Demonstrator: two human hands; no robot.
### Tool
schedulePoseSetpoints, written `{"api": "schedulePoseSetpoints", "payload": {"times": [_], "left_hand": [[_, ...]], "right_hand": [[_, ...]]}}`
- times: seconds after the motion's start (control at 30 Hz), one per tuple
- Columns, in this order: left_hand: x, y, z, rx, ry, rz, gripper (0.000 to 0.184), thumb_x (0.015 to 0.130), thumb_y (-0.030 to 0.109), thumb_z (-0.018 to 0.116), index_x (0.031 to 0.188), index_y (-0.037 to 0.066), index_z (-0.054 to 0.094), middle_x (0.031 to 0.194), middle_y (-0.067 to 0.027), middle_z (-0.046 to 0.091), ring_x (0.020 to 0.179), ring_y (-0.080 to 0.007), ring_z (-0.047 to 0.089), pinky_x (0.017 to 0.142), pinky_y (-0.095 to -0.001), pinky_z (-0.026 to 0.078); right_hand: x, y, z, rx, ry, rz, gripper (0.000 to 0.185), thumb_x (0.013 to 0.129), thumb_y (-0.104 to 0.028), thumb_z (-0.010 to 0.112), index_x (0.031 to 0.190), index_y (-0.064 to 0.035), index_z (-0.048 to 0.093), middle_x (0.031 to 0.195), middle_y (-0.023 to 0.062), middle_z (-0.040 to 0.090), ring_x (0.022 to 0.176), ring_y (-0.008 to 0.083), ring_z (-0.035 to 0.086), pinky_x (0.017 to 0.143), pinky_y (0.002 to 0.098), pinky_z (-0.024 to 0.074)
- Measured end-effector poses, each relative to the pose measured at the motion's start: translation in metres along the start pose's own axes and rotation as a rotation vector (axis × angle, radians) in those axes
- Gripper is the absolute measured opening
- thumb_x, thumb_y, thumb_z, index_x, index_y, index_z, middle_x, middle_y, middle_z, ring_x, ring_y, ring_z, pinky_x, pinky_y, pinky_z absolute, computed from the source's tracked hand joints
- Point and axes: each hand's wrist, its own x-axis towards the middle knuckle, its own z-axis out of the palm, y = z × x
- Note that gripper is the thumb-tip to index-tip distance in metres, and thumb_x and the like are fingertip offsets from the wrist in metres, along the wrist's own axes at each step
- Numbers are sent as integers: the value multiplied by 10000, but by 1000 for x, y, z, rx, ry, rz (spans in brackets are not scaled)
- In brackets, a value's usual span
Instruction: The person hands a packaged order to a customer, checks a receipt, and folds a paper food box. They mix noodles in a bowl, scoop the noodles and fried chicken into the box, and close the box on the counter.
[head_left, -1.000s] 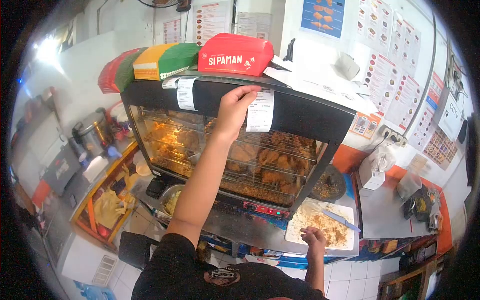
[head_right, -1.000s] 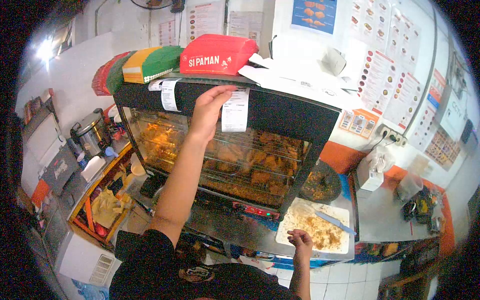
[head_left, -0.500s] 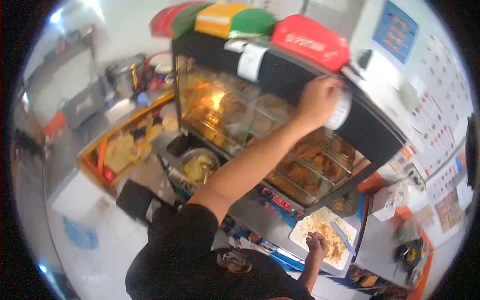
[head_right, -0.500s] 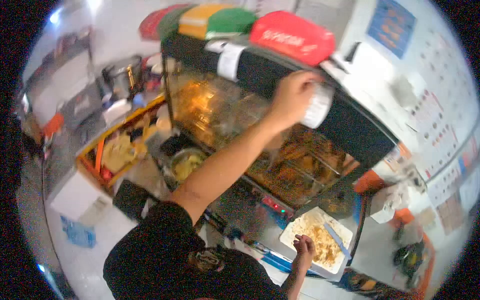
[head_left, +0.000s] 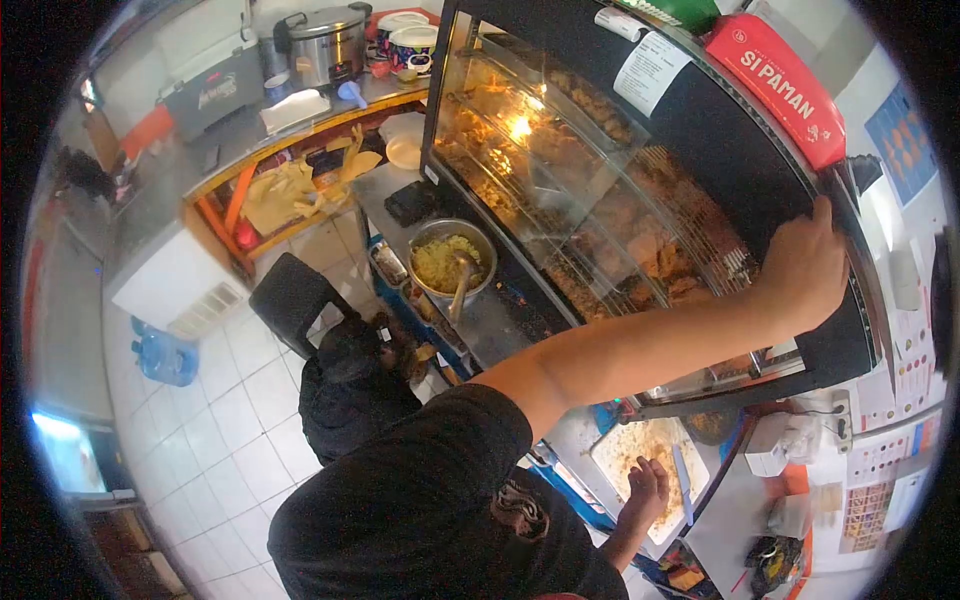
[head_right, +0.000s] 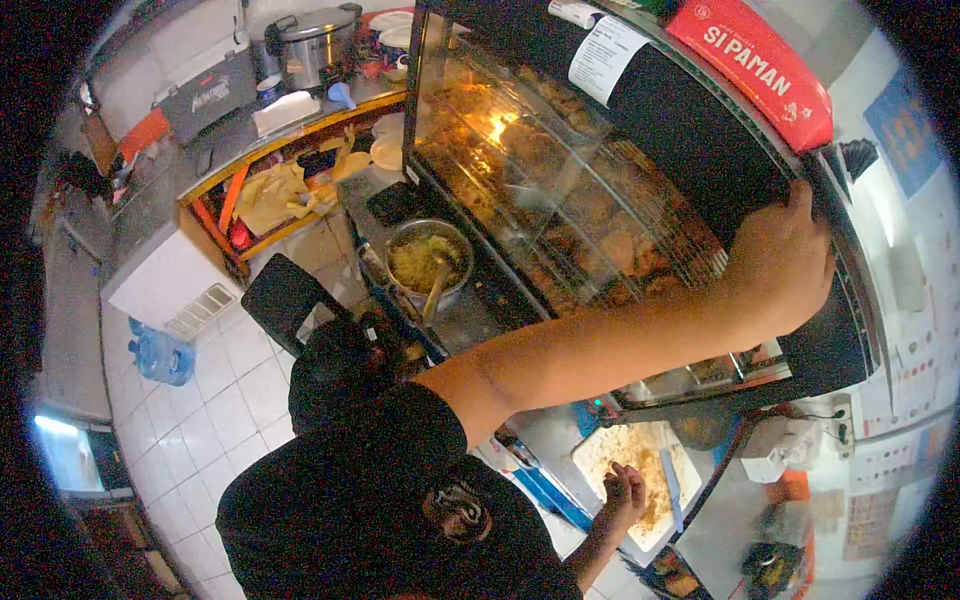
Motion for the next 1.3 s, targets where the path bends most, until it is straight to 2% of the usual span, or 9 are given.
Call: {"api": "schedulePoseSetpoints", "payload": {"times": [0.17, 0.27, 0.37, 0.63, 0.87, 1.07, 1.17, 1.27, 1.3], "left_hand": [[-11, 12, 15, 161, -20, 16, 263, 809, 202, 556, 780, -38, 658, 1064, -217, 494, 882, -321, 525, 729, -418, 448], [-14, 14, 26, 330, 285, 146, 277, 830, 224, 528, 767, -2, 676, 1040, -171, 539, 953, -318, 464, 778, -423, 398], [-12, 15, 19, 343, -78, 202, 281, 819, 250, 525, 786, 20, 684, 991, -148, 578, 947, -307, 447, 777, -427, 376], [-6, 4, 20, 311, 103, 204, 291, 810, 288, 530, 774, 43, 684, 915, -146, 579, 944, -295, 443, 784, -421, 367], [1, -5, 23, 191, 72, 249, 334, 848, 325, 522, 753, 39, 666, 929, -150, 545, 952, -312, 428, 796, -422, 365], [3, -9, 2, 123, -5, 230, 398, 846, 373, 536, 857, -3, 666, 1011, -202, 499, 947, -326, 425, 808, -435, 363], [-1, -14, -6, 140, -15, 184, 481, 843, 381, 546, 1050, -47, 617, 1110, -228, 471, 948, -341, 425, 828, -448, 362], [-17, -14, -32, -43, 91, 200, 601, 835, 397, 557, 1218, -65, 512, 1209, -244, 426, 950, -358, 420, 855, -456, 357], [-28, -18, -53, -46, -18, 173, 664, 820, 367, 584, 1315, -42, 414, 1272, -246, 401, 997, -367, 429, 890, -451, 349]], "right_hand": [[-10, 2, 6, -3, 51, 29, 208, 808, -46, 614, 1003, 12, 574, 953, 108, 627, 711, 139, 574, 648, 216, 470], [-9, 10, -7, -9, 11, 33, 179, 821, -50, 632, 993, -21, 588, 903, 124, 664, 710, 149, 606, 648, 232, 489], [-12, 11, -5, -20, 43, 36, 190, 798, -43, 646, 980, -25, 597, 883, 109, 663, 702, 144, 603, 637, 225, 480], [-11, 11, 0, -15, 19, 63, 175, 784, -48, 658, 949, -27, 607, 910, 105, 656, 705, 152, 608, 639, 230, 486], [-12, 12, 10, -86, 10, 40, 196, 803, -84, 611, 977, 4, 593, 876, 122, 655, 714, 169, 616, 658, 256, 503], [-15, 9, 22, -32, 8, 64, 201, 781, -42, 623, 971, 12, 588, 848, 100, 630, 699, 171, 604, 657, 255, 497], [-10, 20, 23, -63, -29, 63, 176, 822, -98, 631, 970, -8, 596, 907, 138, 672, 711, 158, 612, 659, 254, 496], [-5, 32, 22, -53, -42, 92, 173, 834, -108, 640, 970, -12, 597, 908, 140, 671, 711, 160, 612, 653, 256, 495], [1, 47, 14, -49, -78, 50, 187, 836, -124, 638, 981, -14, 594, 928, 152, 668, 714, 169, 614, 657, 265, 498]]}}
